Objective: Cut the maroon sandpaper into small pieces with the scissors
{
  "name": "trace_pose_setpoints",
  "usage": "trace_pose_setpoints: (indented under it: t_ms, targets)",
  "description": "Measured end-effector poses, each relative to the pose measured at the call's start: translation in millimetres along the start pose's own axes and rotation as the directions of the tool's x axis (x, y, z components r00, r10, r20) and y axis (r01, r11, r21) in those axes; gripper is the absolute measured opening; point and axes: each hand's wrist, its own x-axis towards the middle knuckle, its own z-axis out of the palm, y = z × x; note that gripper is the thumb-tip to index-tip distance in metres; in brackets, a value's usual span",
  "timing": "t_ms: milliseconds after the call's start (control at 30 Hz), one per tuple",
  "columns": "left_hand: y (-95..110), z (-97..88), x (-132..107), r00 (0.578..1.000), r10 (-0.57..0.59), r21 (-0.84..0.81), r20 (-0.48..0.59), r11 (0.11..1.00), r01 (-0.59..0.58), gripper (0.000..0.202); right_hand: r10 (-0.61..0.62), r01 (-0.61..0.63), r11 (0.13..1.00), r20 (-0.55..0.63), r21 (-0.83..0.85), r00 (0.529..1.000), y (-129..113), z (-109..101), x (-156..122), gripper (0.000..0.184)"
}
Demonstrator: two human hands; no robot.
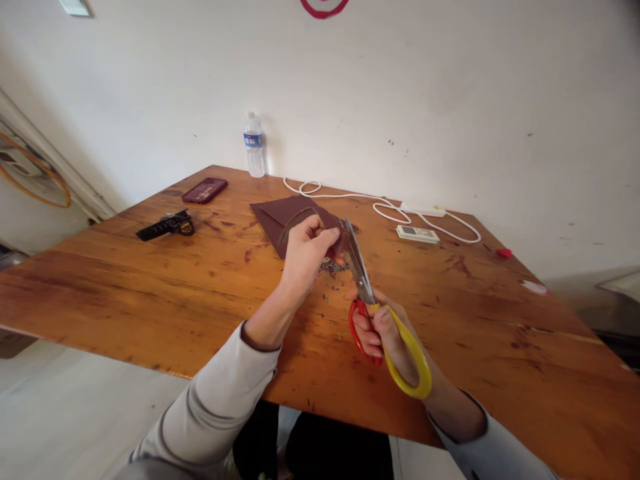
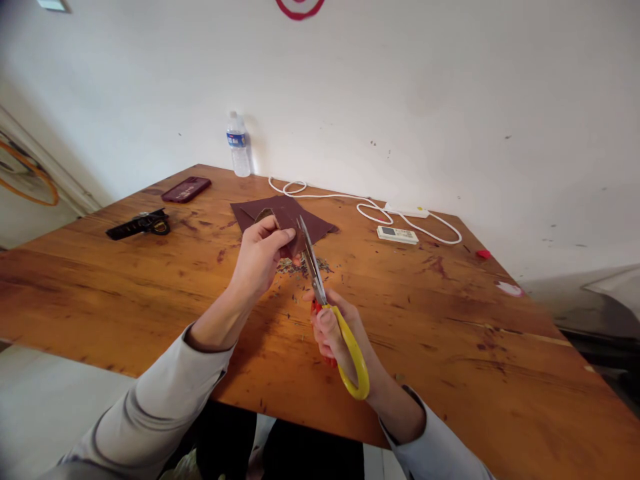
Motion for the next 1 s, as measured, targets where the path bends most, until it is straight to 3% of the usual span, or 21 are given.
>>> trace_pose_setpoints:
  t_ms: [600,1000]
  targets:
    - [-0.1,-0.3,-0.3,1.0,-0.017,0.003,0.024,1.0,0.017,0.014,0.011,-0.012,0.999,-0.025,-0.032,1.0,3.0,-2.3,-2.0,0.062]
    - [-0.5,1.8,-4.3,0.997,-0.031,0.05,0.07,0.998,0.028,0.018,-0.124,0.129,0.988,0.057,-0.087,0.991,3.4,-0.8,-0.2,0.061]
